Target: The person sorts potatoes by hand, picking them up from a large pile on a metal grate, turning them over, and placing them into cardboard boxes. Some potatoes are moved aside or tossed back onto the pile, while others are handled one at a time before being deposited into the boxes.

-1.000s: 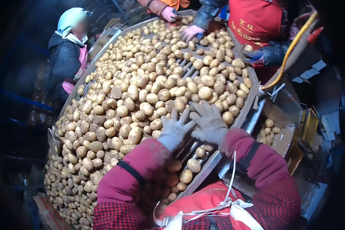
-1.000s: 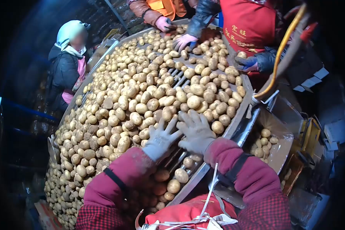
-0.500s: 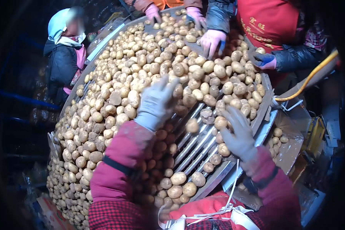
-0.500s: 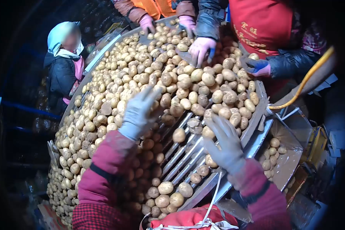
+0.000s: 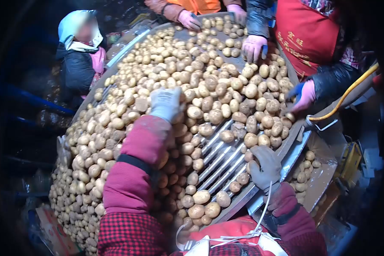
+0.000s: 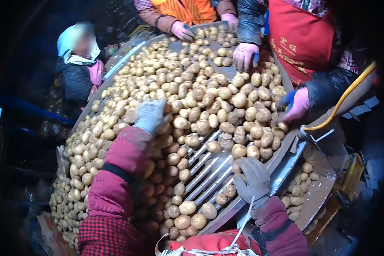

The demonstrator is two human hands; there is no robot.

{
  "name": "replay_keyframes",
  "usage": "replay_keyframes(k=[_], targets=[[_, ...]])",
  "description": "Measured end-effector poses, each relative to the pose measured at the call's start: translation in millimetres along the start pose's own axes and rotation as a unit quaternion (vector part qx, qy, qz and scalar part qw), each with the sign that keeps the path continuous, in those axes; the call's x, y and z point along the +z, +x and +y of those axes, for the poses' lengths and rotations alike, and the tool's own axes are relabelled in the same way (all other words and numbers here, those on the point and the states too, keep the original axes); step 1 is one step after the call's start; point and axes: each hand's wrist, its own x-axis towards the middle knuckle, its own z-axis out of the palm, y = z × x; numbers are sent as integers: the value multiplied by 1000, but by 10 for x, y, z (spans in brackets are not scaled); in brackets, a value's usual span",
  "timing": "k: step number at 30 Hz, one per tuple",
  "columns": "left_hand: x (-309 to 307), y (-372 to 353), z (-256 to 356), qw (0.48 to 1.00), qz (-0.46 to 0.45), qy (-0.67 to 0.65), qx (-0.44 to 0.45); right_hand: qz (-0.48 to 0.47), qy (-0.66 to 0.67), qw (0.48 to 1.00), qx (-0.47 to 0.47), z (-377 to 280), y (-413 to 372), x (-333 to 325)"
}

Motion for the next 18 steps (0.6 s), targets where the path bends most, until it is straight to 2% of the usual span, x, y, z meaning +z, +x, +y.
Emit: replay_keyframes(k=[3,7,9,10,12,13,14,15,17,18], targets=[[-42,-162,356,998,-40,43,-11,25,-15,999,-13,99,-86,99],[259,-575,665,1000,-11,7,10,4,-8,1000,2,101,-95,81],[309,-723,822,991,-113,-77,7,20,-12,1000,-10,167,-141,120],[266,-814,888,990,-109,-77,34,25,-11,1000,-11,140,-171,97],[189,-1000,973,984,-83,-124,95,29,214,965,147,24,-209,45],[101,-1106,1007,977,-105,-135,130,29,216,965,148,-100,-195,11],[83,-1222,1071,968,-67,-184,160,29,435,870,229,-272,-174,-23],[66,-1317,1132,953,-29,-232,190,30,626,721,295,-396,-168,-25],[-131,-1427,1156,867,59,-375,322,-24,625,723,294,-412,-182,134],[-303,-1392,1116,874,49,-363,320,-22,625,722,295,-380,-192,122]])
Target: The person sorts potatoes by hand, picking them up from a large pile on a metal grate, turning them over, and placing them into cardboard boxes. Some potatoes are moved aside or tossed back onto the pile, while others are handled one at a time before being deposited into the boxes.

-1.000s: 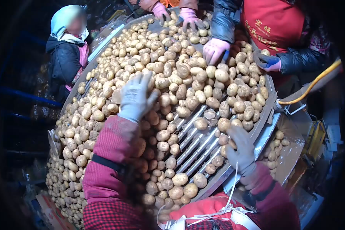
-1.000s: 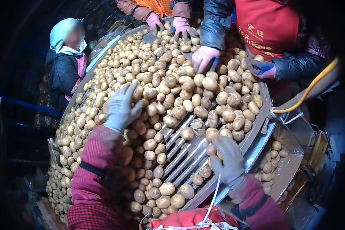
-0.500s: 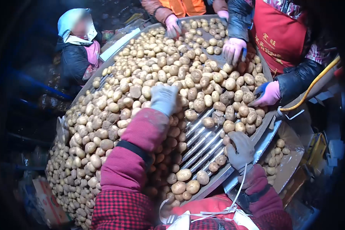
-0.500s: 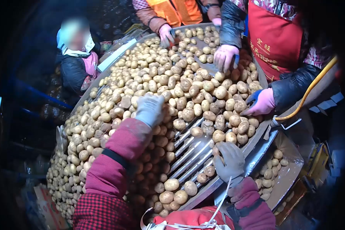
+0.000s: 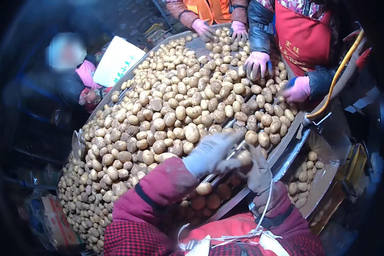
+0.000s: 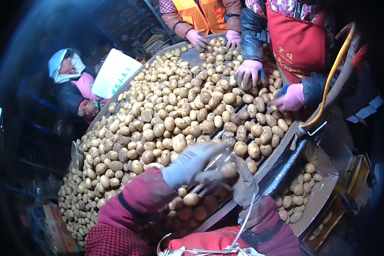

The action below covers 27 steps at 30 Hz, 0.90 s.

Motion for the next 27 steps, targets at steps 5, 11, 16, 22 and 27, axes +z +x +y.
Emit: replay_keyframes(k=[5,11,16,22,27], targets=[[-856,23,-1005,940,144,240,-194,-38,224,958,175,80,-65,-194],[-1083,-389,-2277,853,11,309,-420,-45,263,951,155,72,-77,-223],[-1030,-338,-2186,825,-9,335,-454,14,274,934,228,-6,-23,-170],[-888,-345,-1687,811,-65,369,-449,-60,313,922,220,-13,0,-193],[-515,-527,-1462,853,28,359,-378,-57,279,919,273,-56,62,-172]])
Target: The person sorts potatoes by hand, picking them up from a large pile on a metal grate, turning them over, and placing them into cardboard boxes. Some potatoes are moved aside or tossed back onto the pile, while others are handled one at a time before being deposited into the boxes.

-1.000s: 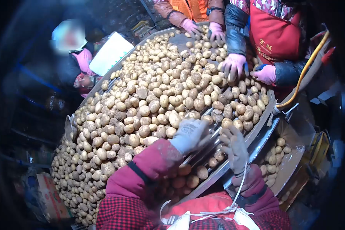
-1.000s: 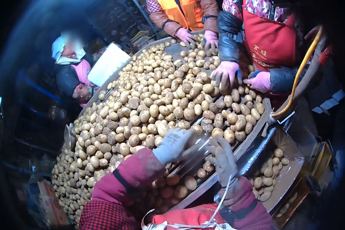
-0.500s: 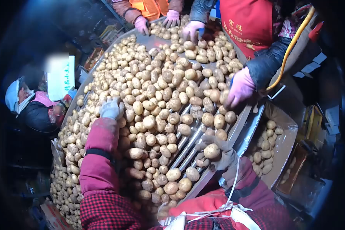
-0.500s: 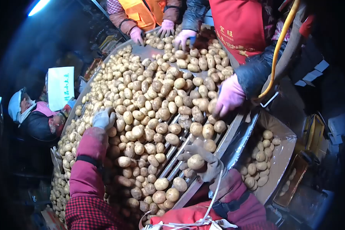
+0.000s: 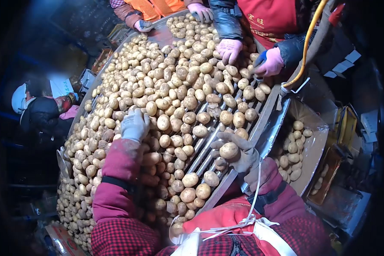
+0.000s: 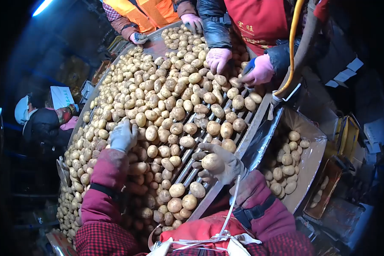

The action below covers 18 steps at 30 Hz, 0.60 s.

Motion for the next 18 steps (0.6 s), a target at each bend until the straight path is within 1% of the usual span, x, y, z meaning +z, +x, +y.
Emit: replay_keyframes(k=[1,2,4,6,7,8,9,10,11,12,13,14,15,16,17,18], targets=[[102,-32,1,1000,17,-10,13,-1,13,1000,-2,-1,-8,20],[6,-128,126,1000,19,-9,14,-3,25,1000,-4,-6,-15,41],[-130,-347,447,998,-10,-60,-2,-19,11,1000,-21,20,-14,29],[71,-513,499,993,2,-74,89,-34,-3,999,-39,53,-4,-2],[89,-616,608,990,42,-87,106,-21,-31,997,-61,78,-23,1],[65,-663,619,990,42,-87,106,-7,-59,995,-82,92,-45,10],[25,-700,611,984,31,-115,133,53,-81,994,-47,69,-79,20],[-78,-743,639,977,19,-143,160,54,-80,994,-48,78,-94,17],[-167,-785,680,959,51,-195,200,3,-87,995,-51,84,-109,8],[-253,-821,750,958,50,-195,203,-48,-93,993,-56,92,-110,7],[-440,-892,917,938,20,-258,229,-40,-203,977,-56,47,-118,137],[-568,-947,1074,913,-11,-321,253,-29,-184,983,-6,-8,-111,137],[-614,-941,1204,883,5,-322,342,-121,-108,986,-38,73,-75,46],[-649,-922,1330,844,23,-322,428,-210,-32,975,-70,149,-35,-39],[-692,-929,1440,831,-26,-353,430,-205,14,976,-71,129,-130,147],[-681,-816,1537,810,-20,-396,432,-137,-109,979,-102,43,-234,211]])
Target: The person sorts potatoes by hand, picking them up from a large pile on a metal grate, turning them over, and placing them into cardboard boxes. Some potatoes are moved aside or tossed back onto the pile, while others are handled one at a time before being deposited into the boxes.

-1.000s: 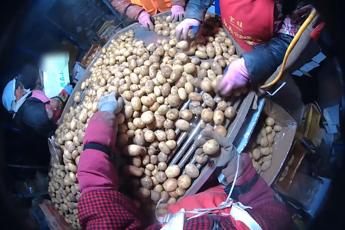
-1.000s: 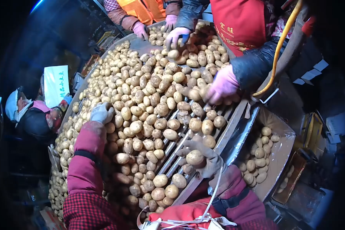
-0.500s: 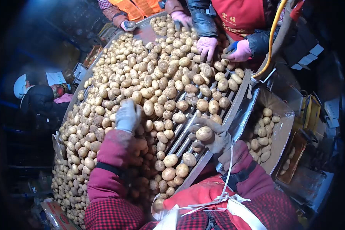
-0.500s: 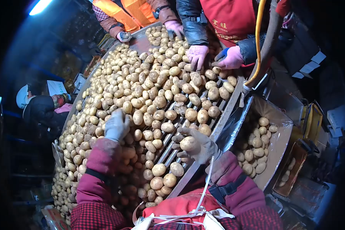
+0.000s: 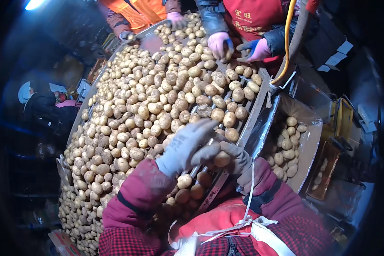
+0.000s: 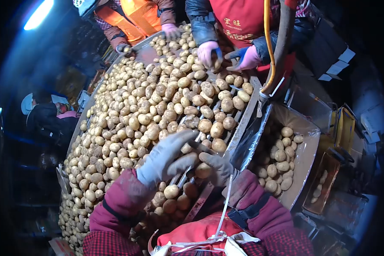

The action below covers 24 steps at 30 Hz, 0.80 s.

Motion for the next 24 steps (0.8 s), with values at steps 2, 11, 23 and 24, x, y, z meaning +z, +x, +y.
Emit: replay_keyframes(k=[2,11,23,24], targets=[[12,293,-222,997,77,13,-26,28,52,998,-34,165,-15,-286],[463,697,-1156,954,-51,202,-216,36,106,994,-16,214,16,-368],[-120,-330,-570,879,239,-300,-283,15,129,992,-4,155,66,-349],[-136,-419,-471,878,232,-316,-273,22,130,991,-4,151,59,-331]])
